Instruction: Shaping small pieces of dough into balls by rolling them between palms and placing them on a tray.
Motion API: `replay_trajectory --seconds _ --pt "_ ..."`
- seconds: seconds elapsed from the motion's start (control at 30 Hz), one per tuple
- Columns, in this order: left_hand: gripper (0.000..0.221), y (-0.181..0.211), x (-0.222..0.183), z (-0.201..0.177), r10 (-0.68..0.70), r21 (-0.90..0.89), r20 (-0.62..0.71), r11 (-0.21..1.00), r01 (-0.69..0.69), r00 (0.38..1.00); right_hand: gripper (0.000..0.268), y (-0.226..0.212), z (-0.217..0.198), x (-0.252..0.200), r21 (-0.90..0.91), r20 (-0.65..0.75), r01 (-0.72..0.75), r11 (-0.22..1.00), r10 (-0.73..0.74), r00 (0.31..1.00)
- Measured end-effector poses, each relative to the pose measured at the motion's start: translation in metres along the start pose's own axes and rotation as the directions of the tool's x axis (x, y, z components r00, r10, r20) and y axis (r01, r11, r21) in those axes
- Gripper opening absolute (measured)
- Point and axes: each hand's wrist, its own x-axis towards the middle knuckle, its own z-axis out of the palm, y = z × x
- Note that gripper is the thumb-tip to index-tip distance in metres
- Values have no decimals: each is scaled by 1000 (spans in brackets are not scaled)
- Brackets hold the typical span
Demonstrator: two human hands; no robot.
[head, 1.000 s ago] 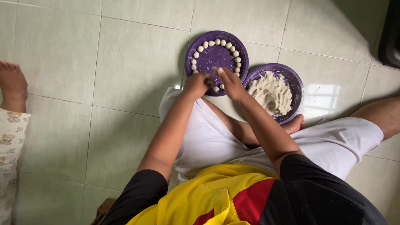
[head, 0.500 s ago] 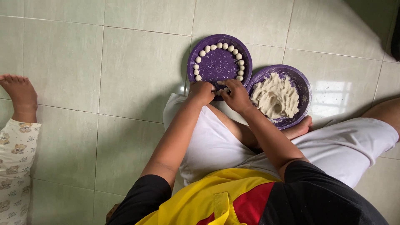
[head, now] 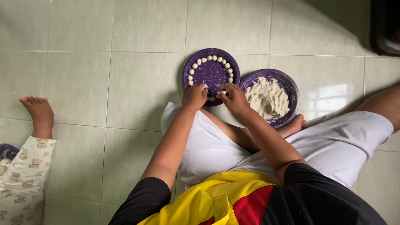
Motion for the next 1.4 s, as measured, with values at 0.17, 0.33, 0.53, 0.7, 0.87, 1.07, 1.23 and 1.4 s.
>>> replay_trajectory --seconds 0.17,0.33,0.53,0.7,0.87,1.07,1.23,1.4 --pt "30 13 -23 -7 186 58 -431 982 -179 883 18 -7 -23 -14 253 -194 174 952 -126 973" --pt "17 53 -57 -18 373 196 -687 921 -336 623 14 -3 -54 -18 304 -386 451 839 -325 863" --pt "22 110 -85 16 459 176 -739 838 -517 492 23 6 -105 -87 35 -372 581 813 -529 763" --pt "28 148 -89 36 486 84 -729 763 -641 483 45 34 -129 -161 -186 -223 504 843 -536 814" --pt "46 163 -49 75 505 51 -638 781 -623 581 62 78 -114 -170 -250 -351 230 941 -310 884" --pt "74 182 -62 79 440 37 -129 898 -439 889 54 118 -129 -140 -452 -131 230 862 -319 939" --pt "65 169 -48 103 495 81 -219 868 -490 841 62 136 -108 -122 -547 -90 15 837 -76 993" --pt "72 165 -45 109 442 45 -176 896 -441 880 59 158 -91 -118 -606 49 -64 793 118 992"
